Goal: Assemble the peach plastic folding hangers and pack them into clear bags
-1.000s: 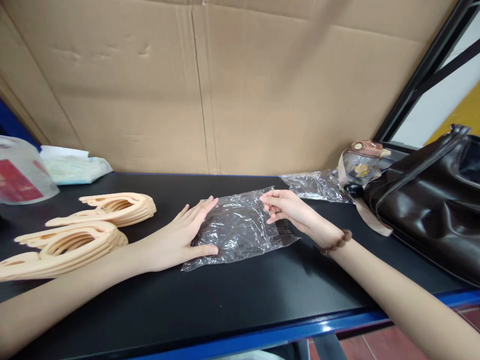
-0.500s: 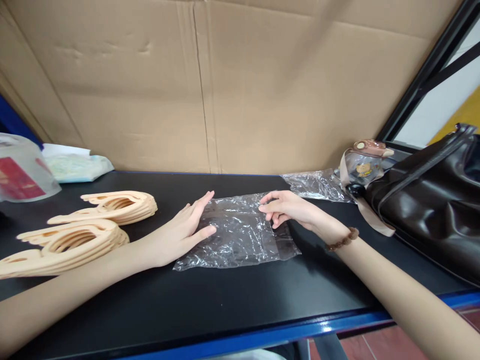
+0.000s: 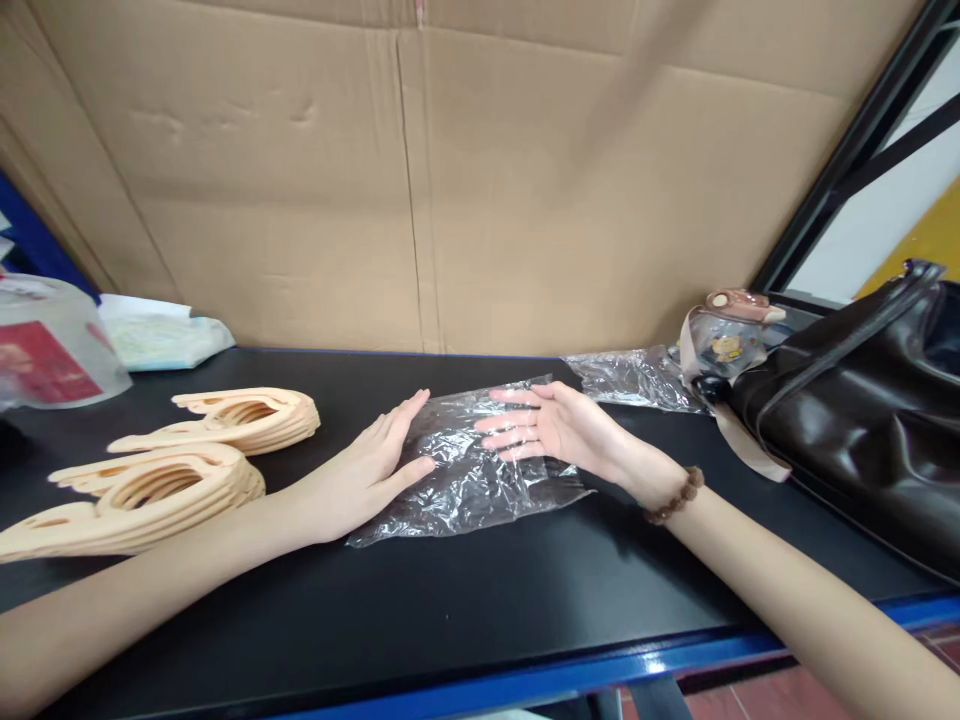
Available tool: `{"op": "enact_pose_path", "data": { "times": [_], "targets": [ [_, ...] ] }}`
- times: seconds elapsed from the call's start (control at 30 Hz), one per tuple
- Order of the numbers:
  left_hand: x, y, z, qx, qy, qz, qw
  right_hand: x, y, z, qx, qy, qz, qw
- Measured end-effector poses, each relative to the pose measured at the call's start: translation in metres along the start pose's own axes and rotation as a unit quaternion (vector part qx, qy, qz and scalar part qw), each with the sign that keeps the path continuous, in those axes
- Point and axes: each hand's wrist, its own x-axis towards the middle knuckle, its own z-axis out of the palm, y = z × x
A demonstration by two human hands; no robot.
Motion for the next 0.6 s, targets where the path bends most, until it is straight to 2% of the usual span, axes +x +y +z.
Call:
{"op": "enact_pose_path", "data": {
  "times": [0.1, 0.17, 0.23, 0.37, 0.6],
  "targets": [
    [0.000, 0.000, 0.000, -0.003, 0.003, -0.006, 1.000, -0.001, 0.001, 0.002, -0.009, -0.025, -0.069, 0.997],
    [0.000, -0.001, 0.000, -0.003, 0.003, -0.010, 1.000, -0.002, 0.002, 0.002, -0.091, -0.020, -0.080, 0.992],
    [0.000, -0.001, 0.001, -0.004, 0.001, -0.014, 1.000, -0.003, 0.004, 0.003, -0.205, -0.005, -0.077, 0.976],
    [0.000, -0.001, 0.001, -0.003, 0.001, -0.011, 1.000, -0.004, 0.008, 0.009, -0.419, -0.020, -0.104, 0.902],
    [-0.001, -0.001, 0.000, 0.002, -0.007, -0.009, 1.000, -0.005, 0.013, 0.010, -0.600, -0.013, -0.188, 0.777]
  ]
}}
